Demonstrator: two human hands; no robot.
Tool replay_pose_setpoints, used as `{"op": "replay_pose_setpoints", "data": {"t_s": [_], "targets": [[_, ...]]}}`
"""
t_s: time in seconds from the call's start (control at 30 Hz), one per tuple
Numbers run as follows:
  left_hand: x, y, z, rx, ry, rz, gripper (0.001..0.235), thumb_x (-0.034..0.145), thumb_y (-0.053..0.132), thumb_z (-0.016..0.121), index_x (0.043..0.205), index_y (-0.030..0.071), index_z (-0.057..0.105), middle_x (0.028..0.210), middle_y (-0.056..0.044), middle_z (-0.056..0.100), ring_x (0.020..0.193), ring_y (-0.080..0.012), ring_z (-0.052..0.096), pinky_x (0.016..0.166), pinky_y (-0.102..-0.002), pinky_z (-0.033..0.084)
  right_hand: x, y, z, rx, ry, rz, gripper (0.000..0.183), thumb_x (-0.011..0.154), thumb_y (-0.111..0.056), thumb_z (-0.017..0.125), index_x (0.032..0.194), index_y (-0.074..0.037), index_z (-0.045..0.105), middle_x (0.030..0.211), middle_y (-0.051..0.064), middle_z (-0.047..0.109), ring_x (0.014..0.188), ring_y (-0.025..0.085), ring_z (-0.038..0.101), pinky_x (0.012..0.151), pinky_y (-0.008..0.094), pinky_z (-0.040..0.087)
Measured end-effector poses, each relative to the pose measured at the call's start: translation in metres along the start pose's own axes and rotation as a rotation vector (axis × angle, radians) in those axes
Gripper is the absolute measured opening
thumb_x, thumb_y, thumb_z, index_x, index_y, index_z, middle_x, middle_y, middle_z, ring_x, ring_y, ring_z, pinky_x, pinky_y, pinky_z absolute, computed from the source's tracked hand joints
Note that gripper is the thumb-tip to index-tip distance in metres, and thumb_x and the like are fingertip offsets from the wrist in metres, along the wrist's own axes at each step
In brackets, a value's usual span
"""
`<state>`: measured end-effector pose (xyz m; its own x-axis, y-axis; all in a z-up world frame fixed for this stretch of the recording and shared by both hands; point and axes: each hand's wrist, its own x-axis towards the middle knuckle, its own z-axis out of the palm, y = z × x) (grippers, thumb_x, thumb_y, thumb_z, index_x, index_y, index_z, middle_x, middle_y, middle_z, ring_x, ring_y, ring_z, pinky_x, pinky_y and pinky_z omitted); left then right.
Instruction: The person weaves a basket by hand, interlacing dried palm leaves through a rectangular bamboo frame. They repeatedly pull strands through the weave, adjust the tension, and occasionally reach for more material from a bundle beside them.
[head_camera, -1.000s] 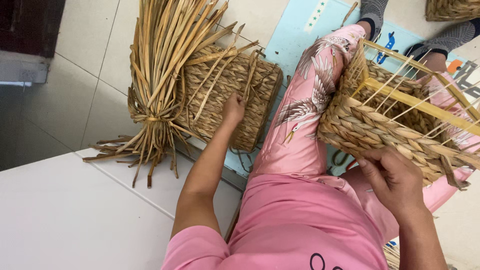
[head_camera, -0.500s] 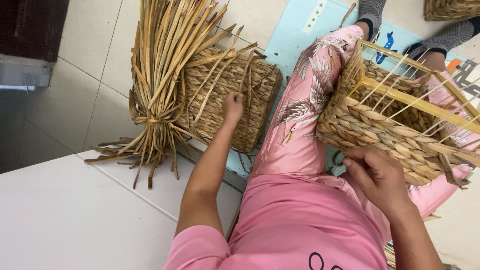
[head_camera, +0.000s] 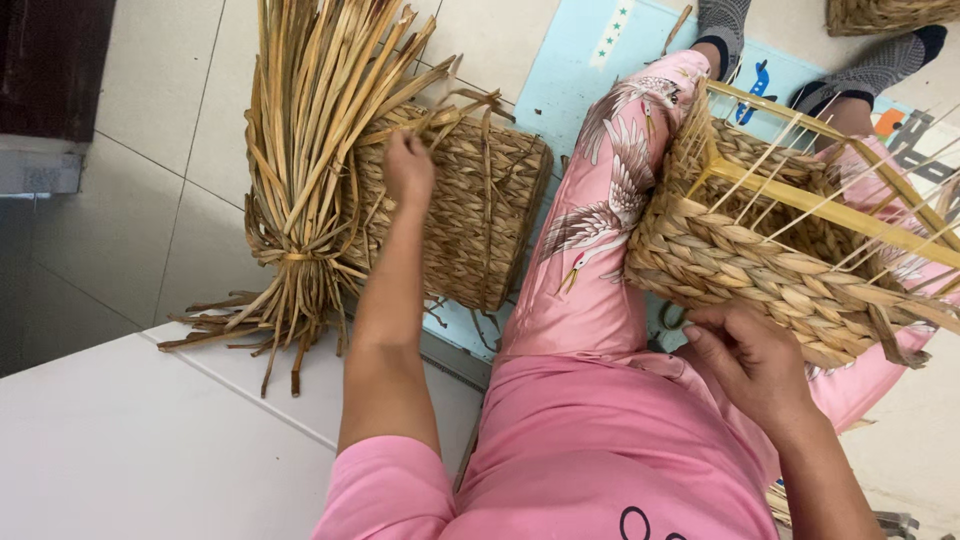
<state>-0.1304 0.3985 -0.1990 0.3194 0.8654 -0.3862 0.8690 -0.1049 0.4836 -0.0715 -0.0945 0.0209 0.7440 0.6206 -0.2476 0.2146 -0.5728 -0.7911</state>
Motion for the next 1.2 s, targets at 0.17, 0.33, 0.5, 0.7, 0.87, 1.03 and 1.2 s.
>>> {"op": "replay_pose_setpoints", "data": {"t_s": [0.17, 0.33, 0.5, 0.7, 0.87, 1.03, 1.2], "targets": [[0.017, -0.057, -0.018, 0.291, 0.2, 0.227, 0.054, 0.077, -0.002, 0.066, 0.13, 0.004, 0.058, 0.13, -0.023, 0.06, 0.116, -0.0433, 0.062, 0.09, -0.053, 0.05, 0.005, -0.004, 0.006, -0.025, -0.057, 0.077, 0.018, 0.088, -0.016, 0.074, 0.103, -0.006, 0.074, 0.084, 0.006, 0.071, 0.066, 0.016, 0.071, 0.059, 0.029, 0.055], [0.004, -0.083, -0.017, 0.485, -0.105, -0.045, 0.035, 0.094, 0.003, 0.065, 0.128, 0.0, 0.059, 0.128, -0.022, 0.062, 0.113, -0.0368, 0.064, 0.092, -0.048, 0.054, 0.008, -0.006, 0.003, 0.01, -0.049, 0.036, 0.018, 0.089, -0.016, 0.073, 0.103, -0.005, 0.072, 0.087, 0.006, 0.07, 0.069, 0.015, 0.072, 0.061, 0.029, 0.056], [-0.011, -0.058, -0.033, 0.716, -0.043, 0.146, 0.029, 0.089, 0.006, 0.069, 0.117, 0.006, 0.064, 0.115, -0.015, 0.069, 0.107, -0.0314, 0.064, 0.09, -0.044, 0.053, 0.01, -0.007, 0.004, -0.051, -0.061, 0.039, 0.02, 0.087, -0.015, 0.075, 0.105, -0.006, 0.074, 0.085, 0.006, 0.071, 0.069, 0.017, 0.069, 0.061, 0.03, 0.054], [-0.078, 0.067, -0.081, 0.028, -0.217, 0.055, 0.022, 0.106, 0.015, 0.046, 0.127, 0.01, 0.051, 0.103, -0.008, 0.068, 0.073, -0.024, 0.066, 0.057, -0.039, 0.053, 0.013, 0.014, 0.012, 0.149, -0.047, 0.028, 0.017, 0.093, -0.014, 0.072, 0.108, -0.006, 0.073, 0.092, 0.007, 0.073, 0.077, 0.016, 0.068, 0.068, 0.029, 0.055], [-0.254, 0.111, -0.058, -0.117, -0.478, 0.694, 0.025, 0.1, 0.015, 0.056, 0.125, 0.01, 0.059, 0.102, -0.017, 0.075, 0.095, -0.0345, 0.073, 0.078, -0.045, 0.055, 0.033, -0.001, 0.03, 0.708, 0.002, 0.075, 0.043, 0.099, -0.011, 0.061, 0.14, -0.006, 0.049, 0.114, 0.01, 0.069, 0.097, 0.015, 0.066, 0.083, 0.028, 0.056], [-0.362, 0.123, -0.029, 0.237, -1.153, 0.858, 0.025, 0.104, 0.027, 0.051, 0.113, 0.005, 0.058, 0.092, -0.018, 0.07, 0.082, -0.0364, 0.071, 0.069, -0.051, 0.054, 0.044, -0.016, 0.011, 0.853, 0.12, 0.263, 0.051, 0.098, -0.013, 0.054, 0.147, -0.015, 0.039, 0.108, 0.008, 0.068, 0.081, 0.016, 0.068, 0.069, 0.028, 0.057], [-0.347, 0.099, -0.011, -0.036, -0.962, 1.111, 0.045, 0.092, 0.036, 0.072, 0.123, 0.006, 0.062, 0.109, -0.018, 0.069, 0.095, -0.0325, 0.068, 0.081, -0.046, 0.055, 0.029, 0.01, -0.005, 0.972, 0.119, 0.184, 0.027, 0.114, -0.018, 0.052, 0.137, -0.005, 0.053, 0.09, 0.006, 0.059, 0.068, 0.012, 0.051, 0.061, 0.026, 0.043]]}}
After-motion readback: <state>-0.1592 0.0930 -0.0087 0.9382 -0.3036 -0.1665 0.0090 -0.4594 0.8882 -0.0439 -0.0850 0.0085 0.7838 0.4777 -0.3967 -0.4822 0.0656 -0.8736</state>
